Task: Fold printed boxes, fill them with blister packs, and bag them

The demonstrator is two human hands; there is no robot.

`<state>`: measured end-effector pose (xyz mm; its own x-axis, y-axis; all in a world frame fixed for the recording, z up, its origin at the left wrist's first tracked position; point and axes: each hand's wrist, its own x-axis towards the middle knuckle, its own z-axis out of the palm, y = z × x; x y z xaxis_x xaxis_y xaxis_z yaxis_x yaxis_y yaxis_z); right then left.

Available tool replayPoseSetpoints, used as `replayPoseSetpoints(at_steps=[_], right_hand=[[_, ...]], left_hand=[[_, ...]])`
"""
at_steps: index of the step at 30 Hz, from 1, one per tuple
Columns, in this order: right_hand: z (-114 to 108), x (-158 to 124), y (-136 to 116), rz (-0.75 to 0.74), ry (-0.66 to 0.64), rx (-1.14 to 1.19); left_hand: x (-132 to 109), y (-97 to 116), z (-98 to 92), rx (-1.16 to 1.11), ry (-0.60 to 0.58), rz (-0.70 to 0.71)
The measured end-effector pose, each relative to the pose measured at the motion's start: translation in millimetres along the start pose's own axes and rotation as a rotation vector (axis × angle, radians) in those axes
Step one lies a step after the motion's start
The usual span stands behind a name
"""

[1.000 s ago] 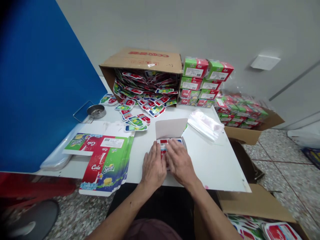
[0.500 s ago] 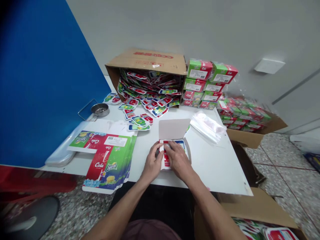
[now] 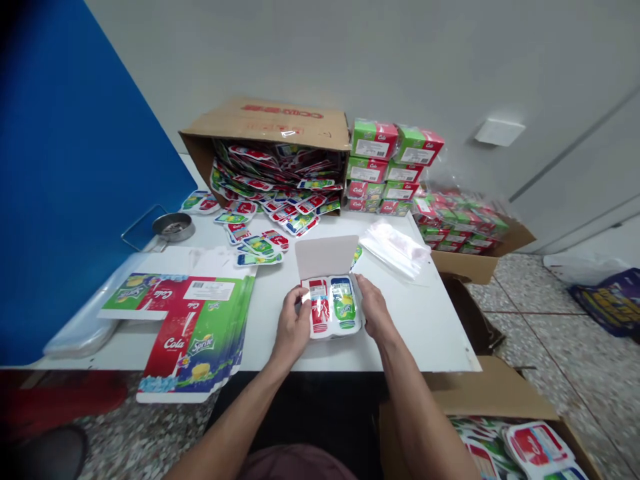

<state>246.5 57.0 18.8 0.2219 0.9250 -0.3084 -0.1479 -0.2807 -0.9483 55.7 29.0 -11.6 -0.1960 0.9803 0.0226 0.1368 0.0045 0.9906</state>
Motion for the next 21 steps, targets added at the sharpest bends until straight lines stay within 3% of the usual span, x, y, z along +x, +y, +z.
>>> replayPoseSetpoints(at_steps=[4, 7, 9, 12, 17, 21], right_hand=[[17, 1, 1, 0.08, -0.02, 0.018], [20, 1, 2, -0.047, -0.105, -0.173], [21, 4, 5, -0.16, -0.083, -0.397], [19, 8, 8, -0.184, -0.036, -0.565], [10, 6, 1, -0.049, -0.284, -0.241], [8, 4, 8, -0.016, -0.278, 0.005]], left_hand=[[0, 1, 0.6, -0.047, 0.016, 0.024], [-1, 0, 2.2, -0.057, 0.029, 0.031], [-1, -1, 3.1, -0.063, 0.029, 0.029], [0, -3, 3.3, -0.1, 0.013, -0.002], [16, -7, -3.3, -0.291, -0.082, -0.095], [37, -4, -16.6, -0.421, -0.306, -0.175]])
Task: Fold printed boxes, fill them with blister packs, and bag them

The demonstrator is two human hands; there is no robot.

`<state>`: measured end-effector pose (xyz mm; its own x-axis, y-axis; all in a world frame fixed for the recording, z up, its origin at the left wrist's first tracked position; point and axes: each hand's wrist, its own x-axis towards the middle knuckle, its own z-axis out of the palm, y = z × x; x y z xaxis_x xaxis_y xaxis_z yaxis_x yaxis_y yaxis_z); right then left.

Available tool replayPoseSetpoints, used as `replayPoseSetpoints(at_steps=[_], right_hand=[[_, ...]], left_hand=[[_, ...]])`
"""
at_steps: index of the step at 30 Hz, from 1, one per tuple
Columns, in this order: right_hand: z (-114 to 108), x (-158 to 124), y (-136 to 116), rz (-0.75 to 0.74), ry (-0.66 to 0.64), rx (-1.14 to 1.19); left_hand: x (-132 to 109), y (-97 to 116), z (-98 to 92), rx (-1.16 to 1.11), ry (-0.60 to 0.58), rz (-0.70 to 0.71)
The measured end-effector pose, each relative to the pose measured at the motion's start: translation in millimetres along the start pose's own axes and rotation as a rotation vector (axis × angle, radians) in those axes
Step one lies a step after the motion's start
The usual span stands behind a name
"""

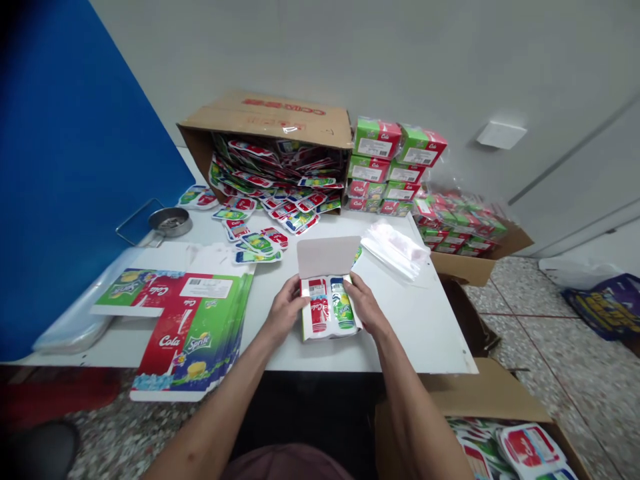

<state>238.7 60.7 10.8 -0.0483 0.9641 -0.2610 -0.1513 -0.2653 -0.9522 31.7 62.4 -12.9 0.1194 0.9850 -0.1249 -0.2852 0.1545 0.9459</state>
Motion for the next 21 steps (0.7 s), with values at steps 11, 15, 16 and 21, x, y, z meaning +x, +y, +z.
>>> replayPoseSetpoints(at_steps=[11, 15, 16, 21], right_hand=[[-11, -12, 20, -0.115, 0.03, 0.137], [-19, -13, 21, -0.11, 0.017, 0.139], [-20, -14, 23, -0.119, -0.004, 0.155], [-14, -24, 31, -0.168, 0.0, 0.13]], left_hand=[[4, 8, -10.6, -0.171, -0.104, -0.074], [-3, 4, -13.0, -0.059, -0.041, -0.041], [-5, 3, -14.4, -0.02, -0.049, -0.022], [-17, 2, -16.8, 0.011, -0.108, 0.04]])
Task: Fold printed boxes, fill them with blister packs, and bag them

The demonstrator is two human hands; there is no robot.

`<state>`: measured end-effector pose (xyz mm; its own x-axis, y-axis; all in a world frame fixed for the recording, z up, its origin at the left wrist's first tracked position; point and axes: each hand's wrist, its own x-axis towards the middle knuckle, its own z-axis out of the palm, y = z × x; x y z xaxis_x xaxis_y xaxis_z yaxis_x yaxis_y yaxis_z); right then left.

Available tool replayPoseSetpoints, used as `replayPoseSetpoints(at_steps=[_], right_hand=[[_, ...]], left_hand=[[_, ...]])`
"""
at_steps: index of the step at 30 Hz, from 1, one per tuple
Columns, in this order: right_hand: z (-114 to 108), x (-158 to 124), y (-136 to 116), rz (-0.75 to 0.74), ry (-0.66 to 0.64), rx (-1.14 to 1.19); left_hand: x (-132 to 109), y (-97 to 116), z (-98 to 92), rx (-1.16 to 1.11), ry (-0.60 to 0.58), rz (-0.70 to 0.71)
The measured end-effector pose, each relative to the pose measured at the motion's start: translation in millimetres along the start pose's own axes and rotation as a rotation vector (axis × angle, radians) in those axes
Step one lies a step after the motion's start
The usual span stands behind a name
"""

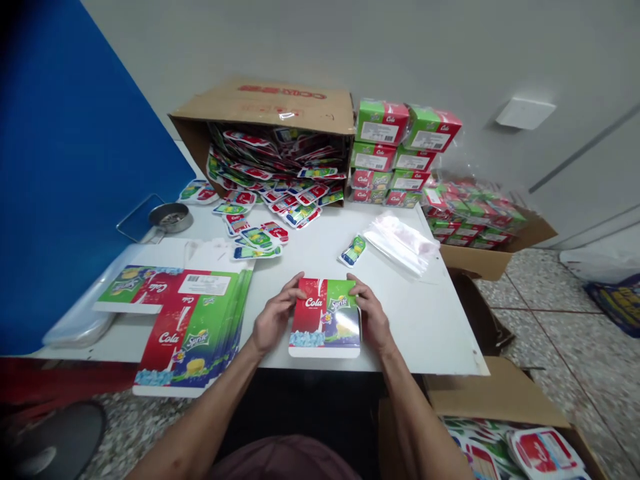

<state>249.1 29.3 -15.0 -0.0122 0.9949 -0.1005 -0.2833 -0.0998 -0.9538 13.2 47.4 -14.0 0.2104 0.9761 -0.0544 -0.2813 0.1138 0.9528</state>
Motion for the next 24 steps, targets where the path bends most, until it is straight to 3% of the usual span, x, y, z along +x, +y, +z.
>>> replayPoseSetpoints(at_steps=[3, 6, 9, 14, 19, 22, 24], right_hand=[[8, -9, 2, 0.028, 0.083, -0.088], [7, -17, 1, 0.104, 0.083, -0.064], [-1, -22, 0, 0.132, 0.027, -0.031], [-7, -21, 2, 0.033, 0.018, -0.063], [-9, -19, -3, 0.041, 0.006, -0.079], [-19, -17, -8, 0.011, -0.076, -0.154], [-23, -16, -10, -0.049, -0.146, -0.231]], left_hand=[[-1, -1, 7.7, 0.027, 0.082, 0.008], [-2, -5, 16.9, 0.017, 0.136, 0.015], [-2, -10, 21.1, -0.037, 0.128, -0.004], [-1, -15, 16.8, -0.004, 0.066, 0.025], [-3, -9, 9.6, 0.219, 0.02, 0.093], [-7, 3, 6.6, 0.504, -0.01, 0.198], [-9, 13, 6.1, 0.701, -0.101, 0.3]])
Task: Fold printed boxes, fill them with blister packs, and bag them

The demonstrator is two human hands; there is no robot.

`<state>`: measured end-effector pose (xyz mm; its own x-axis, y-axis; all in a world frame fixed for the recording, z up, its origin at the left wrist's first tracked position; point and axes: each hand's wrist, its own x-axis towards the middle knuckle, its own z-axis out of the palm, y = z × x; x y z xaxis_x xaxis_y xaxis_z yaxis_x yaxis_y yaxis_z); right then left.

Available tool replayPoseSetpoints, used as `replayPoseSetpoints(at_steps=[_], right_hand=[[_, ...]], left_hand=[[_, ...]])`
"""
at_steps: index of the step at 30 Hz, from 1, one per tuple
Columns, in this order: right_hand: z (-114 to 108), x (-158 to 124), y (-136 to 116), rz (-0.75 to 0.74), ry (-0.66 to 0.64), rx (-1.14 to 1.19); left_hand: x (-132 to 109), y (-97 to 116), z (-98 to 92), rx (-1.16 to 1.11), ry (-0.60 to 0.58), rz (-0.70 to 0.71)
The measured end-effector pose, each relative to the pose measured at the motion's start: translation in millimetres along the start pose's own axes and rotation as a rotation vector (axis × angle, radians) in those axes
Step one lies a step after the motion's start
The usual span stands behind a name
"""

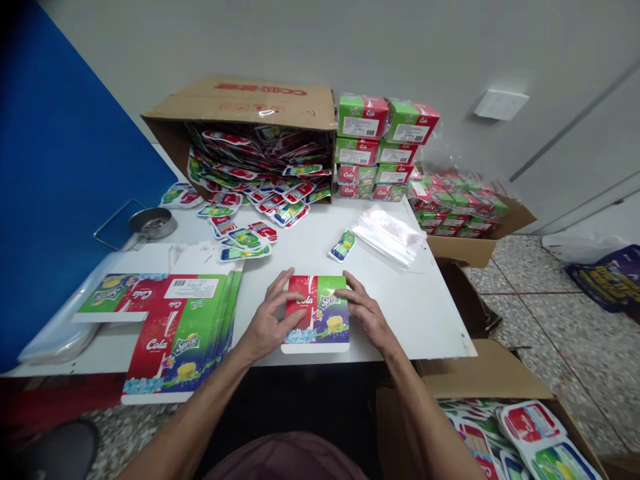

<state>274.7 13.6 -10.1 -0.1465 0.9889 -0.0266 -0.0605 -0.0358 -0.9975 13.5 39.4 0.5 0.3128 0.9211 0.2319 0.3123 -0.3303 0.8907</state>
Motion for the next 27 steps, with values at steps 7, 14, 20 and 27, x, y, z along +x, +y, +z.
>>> replayPoseSetpoints(at_steps=[7, 14, 20, 27], right_hand=[[16, 7, -14, -0.044, 0.128, -0.221], [19, 11, -9, -0.015, 0.126, -0.15], [16, -8, -3, -0.202, 0.17, -0.328], [-7, -43, -10, -0.381, -0.331, -0.743]], left_hand=[[5, 23, -15.0, 0.272, -0.334, 0.247], [-12, 16, -9.8, 0.288, -0.426, 0.34], [-15, 4, -4.3, 0.276, -0.396, 0.38], [-12, 0, -11.0, 0.262, -0.444, 0.474]])
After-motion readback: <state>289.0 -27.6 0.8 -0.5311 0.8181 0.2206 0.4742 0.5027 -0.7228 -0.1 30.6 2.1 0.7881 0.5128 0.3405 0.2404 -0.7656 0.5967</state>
